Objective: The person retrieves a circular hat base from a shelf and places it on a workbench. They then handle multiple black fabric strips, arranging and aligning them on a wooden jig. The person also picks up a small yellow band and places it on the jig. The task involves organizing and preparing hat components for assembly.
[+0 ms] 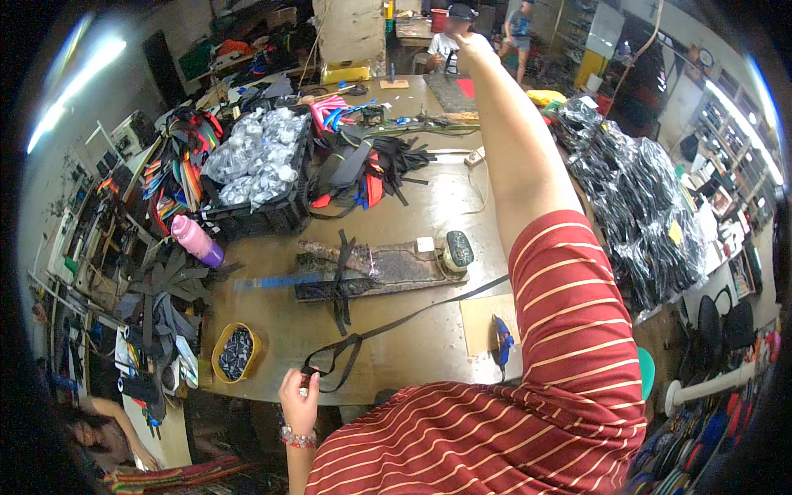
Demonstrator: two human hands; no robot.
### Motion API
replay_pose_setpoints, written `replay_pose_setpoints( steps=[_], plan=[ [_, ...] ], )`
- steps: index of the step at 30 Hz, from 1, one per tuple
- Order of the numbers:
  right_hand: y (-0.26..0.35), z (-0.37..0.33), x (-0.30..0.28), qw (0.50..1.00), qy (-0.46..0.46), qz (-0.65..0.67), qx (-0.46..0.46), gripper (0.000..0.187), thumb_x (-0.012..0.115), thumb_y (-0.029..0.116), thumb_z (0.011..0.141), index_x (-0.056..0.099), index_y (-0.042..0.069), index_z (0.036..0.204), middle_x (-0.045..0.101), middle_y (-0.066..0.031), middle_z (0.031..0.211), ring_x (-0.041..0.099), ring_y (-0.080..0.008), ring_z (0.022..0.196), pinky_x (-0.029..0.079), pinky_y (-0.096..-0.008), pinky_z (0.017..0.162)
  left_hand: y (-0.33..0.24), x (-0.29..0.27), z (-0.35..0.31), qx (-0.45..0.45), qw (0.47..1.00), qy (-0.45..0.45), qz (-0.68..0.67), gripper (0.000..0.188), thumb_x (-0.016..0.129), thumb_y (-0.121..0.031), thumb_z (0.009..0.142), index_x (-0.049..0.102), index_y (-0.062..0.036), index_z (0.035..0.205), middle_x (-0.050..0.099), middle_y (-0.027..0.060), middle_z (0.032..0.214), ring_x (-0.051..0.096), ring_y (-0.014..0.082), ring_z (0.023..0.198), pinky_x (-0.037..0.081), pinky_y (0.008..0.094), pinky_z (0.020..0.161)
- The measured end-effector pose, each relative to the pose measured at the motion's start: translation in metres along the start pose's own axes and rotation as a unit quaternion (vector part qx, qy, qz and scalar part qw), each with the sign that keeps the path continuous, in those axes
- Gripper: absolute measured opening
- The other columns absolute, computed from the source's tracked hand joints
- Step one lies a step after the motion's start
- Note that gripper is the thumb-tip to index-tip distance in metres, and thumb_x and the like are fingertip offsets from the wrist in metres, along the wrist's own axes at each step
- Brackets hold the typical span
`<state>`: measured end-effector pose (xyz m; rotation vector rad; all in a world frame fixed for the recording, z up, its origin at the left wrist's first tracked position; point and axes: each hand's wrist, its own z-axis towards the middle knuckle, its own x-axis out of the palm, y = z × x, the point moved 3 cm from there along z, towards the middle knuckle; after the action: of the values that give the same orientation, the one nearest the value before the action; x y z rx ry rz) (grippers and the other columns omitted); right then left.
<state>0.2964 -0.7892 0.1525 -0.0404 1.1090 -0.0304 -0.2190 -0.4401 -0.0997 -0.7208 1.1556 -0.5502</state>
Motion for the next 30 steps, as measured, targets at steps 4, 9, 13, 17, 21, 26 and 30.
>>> replay_pose_setpoints(
  steps=[4, 9, 13, 17, 21, 26, 30],
  plan=[
    [0.000, -0.015, -0.014, 1.000, 0.010, 0.000, 0.009, 0.077, 0.059, 0.008, 0.063, 0.028, 0.023, 0.131, 0.052, -0.0148, 0.111, 0.051, -0.0277, 0.103, 0.046, -0.0344, 0.082, -0.014, 0.013, -0.013, -0.009, 1.000, 0.013, -0.009, 0.009, 0.057, -0.006, 0.077, 0.058, 0.0016, 0.083, 0.054, 0.0116, 0.073, 0.056, 0.0221, 0.063, 0.044, 0.0288, 0.057],
    [-0.003, -0.023, -0.017, 0.995, 0.071, -0.020, 0.067, 0.076, 0.058, 0.017, 0.071, 0.019, 0.031, 0.134, 0.041, -0.0115, 0.126, 0.050, -0.0257, 0.107, 0.046, -0.0435, 0.079, -0.028, 0.032, -0.023, -0.027, 0.999, 0.040, 0.017, 0.011, 0.056, -0.005, 0.077, 0.058, 0.0006, 0.086, 0.055, 0.0125, 0.077, 0.057, 0.0232, 0.065, 0.044, 0.0296, 0.058],
    [-0.006, -0.013, -0.004, 0.992, 0.079, 0.068, 0.068, 0.069, 0.052, 0.020, 0.077, 0.016, 0.025, 0.136, 0.043, -0.0100, 0.126, 0.049, -0.0275, 0.109, 0.042, -0.0419, 0.085, -0.033, 0.044, -0.026, -0.023, 0.998, 0.055, 0.005, 0.013, 0.056, -0.007, 0.078, 0.058, 0.0000, 0.088, 0.055, 0.0122, 0.077, 0.056, 0.0230, 0.065, 0.045, 0.0299, 0.058],
    [-0.007, -0.010, 0.014, 0.990, 0.113, 0.029, 0.077, 0.076, 0.051, 0.026, 0.078, 0.004, 0.022, 0.137, 0.041, -0.0152, 0.127, 0.049, -0.0318, 0.107, 0.042, -0.0460, 0.083, -0.040, 0.059, -0.024, -0.006, 0.998, 0.068, -0.004, 0.013, 0.056, -0.007, 0.078, 0.058, 0.0005, 0.088, 0.054, 0.0117, 0.076, 0.056, 0.0228, 0.065, 0.045, 0.0299, 0.059],
    [0.000, -0.021, 0.022, 0.981, 0.133, 0.110, 0.093, 0.074, 0.046, 0.017, 0.078, 0.002, 0.022, 0.137, 0.052, -0.0159, 0.115, 0.052, -0.0315, 0.104, 0.042, -0.0445, 0.084, -0.046, 0.076, -0.024, 0.015, 0.994, 0.107, 0.010, 0.011, 0.057, -0.007, 0.078, 0.054, 0.0025, 0.081, 0.054, 0.0119, 0.075, 0.056, 0.0227, 0.065, 0.044, 0.0298, 0.058],
    [-0.006, -0.029, 0.018, 0.981, 0.129, 0.120, 0.086, 0.069, 0.042, 0.014, 0.079, 0.003, 0.018, 0.137, 0.050, -0.0174, 0.116, 0.052, -0.0317, 0.102, 0.043, -0.0431, 0.083, -0.046, 0.090, -0.025, 0.052, 0.992, 0.111, 0.002, 0.012, 0.058, -0.007, 0.077, 0.054, 0.0029, 0.081, 0.054, 0.0125, 0.076, 0.056, 0.0239, 0.063, 0.045, 0.0301, 0.056],
    [0.004, -0.052, 0.020, 0.988, 0.045, 0.146, 0.036, 0.060, 0.042, 0.018, 0.080, 0.016, 0.010, 0.134, 0.053, -0.0219, 0.110, 0.054, -0.0333, 0.098, 0.043, -0.0426, 0.082, -0.047, 0.101, -0.027, 0.085, 0.989, 0.124, -0.010, 0.012, 0.058, -0.008, 0.078, 0.056, 0.0019, 0.083, 0.054, 0.0124, 0.077, 0.056, 0.0241, 0.063, 0.045, 0.0296, 0.053]
  ],
)
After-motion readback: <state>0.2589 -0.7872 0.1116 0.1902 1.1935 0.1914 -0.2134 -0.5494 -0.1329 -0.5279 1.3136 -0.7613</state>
